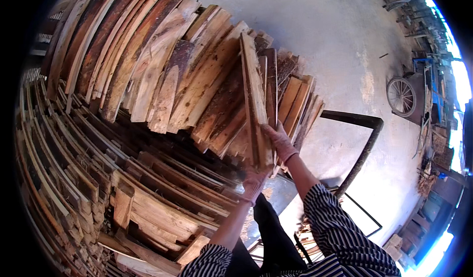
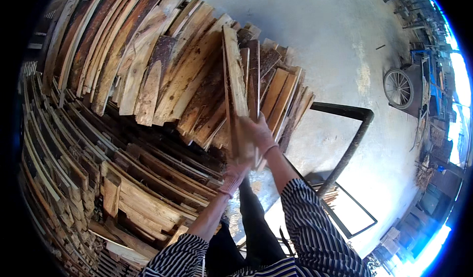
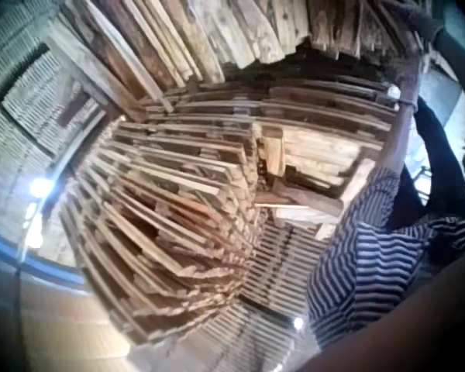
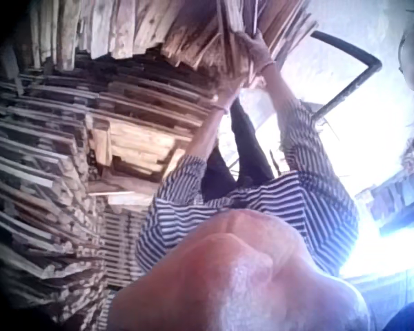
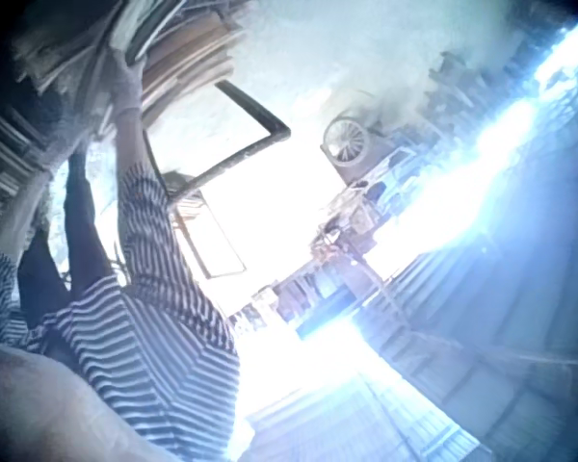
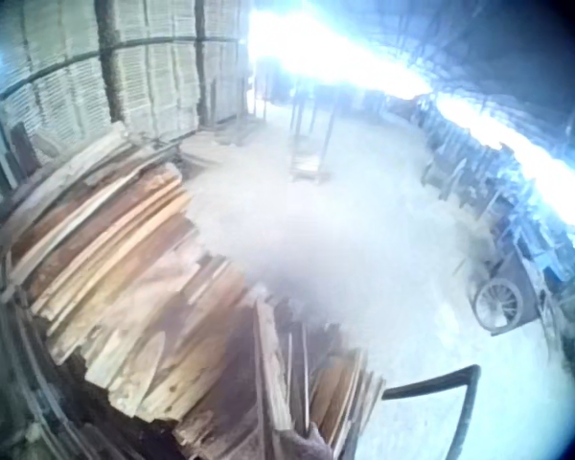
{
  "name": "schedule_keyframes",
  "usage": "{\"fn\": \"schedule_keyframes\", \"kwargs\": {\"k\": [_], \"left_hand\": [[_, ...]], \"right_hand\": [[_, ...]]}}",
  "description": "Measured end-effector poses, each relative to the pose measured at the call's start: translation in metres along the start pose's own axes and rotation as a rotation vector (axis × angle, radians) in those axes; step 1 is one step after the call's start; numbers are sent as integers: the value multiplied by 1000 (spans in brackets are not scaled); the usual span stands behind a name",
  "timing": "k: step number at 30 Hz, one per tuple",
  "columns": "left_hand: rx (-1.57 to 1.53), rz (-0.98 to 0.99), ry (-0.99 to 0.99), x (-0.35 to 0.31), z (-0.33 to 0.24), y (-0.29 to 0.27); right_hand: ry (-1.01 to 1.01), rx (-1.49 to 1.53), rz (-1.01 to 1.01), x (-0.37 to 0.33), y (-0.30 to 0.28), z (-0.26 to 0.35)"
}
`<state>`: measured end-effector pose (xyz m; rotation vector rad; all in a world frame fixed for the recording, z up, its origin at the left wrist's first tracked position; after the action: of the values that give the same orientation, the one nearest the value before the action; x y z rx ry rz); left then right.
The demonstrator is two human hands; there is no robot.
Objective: The person repeatedly picks up wooden planks from a large pile and stacks them onto a metal rack. The task involves lifting, aligning, and placing the planks one by one to build a neat stack. The person wears gloves and works in a warehouse environment filled with lumber.
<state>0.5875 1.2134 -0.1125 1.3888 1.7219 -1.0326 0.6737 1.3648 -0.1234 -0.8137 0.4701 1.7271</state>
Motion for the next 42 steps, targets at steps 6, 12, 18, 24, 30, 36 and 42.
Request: {"fn": "schedule_keyframes", "kwargs": {"k": [6, 12, 18, 24, 30, 36, 42], "left_hand": [[-86, 101, 639, 57, -63, -76], [-376, 0, 460, 74, -81, -87], [-626, 138, 53, -10, 37, -53], [-609, -21, 103, -121, 29, -90], [-684, 48, 282, -236, 32, -114], [-772, 42, 439, -355, 70, -183], [-852, 79, 588, -467, 105, -208]], "right_hand": [[207, 251, 287, -2, 42, -12], [-202, -505, 83, -7, 43, -25], [75, 287, 365, -126, -6, -59], [83, -57, 456, -240, 47, 44], [-126, 141, 273, -349, 69, 20], [-297, 389, 521, -512, 132, 38], [-314, 306, 643, -525, 188, 8]]}}
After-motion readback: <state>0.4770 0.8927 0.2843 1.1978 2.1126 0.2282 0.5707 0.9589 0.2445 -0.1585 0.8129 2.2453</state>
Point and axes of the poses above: each hand's wrist, its own x-axis towards the middle knuckle, its own y-axis out of the palm, z = x × y, the point moved 10 cm from there along x, towards the middle knuckle, and after that the axes turned 12 degrees about -x, right-handed, at the moved point
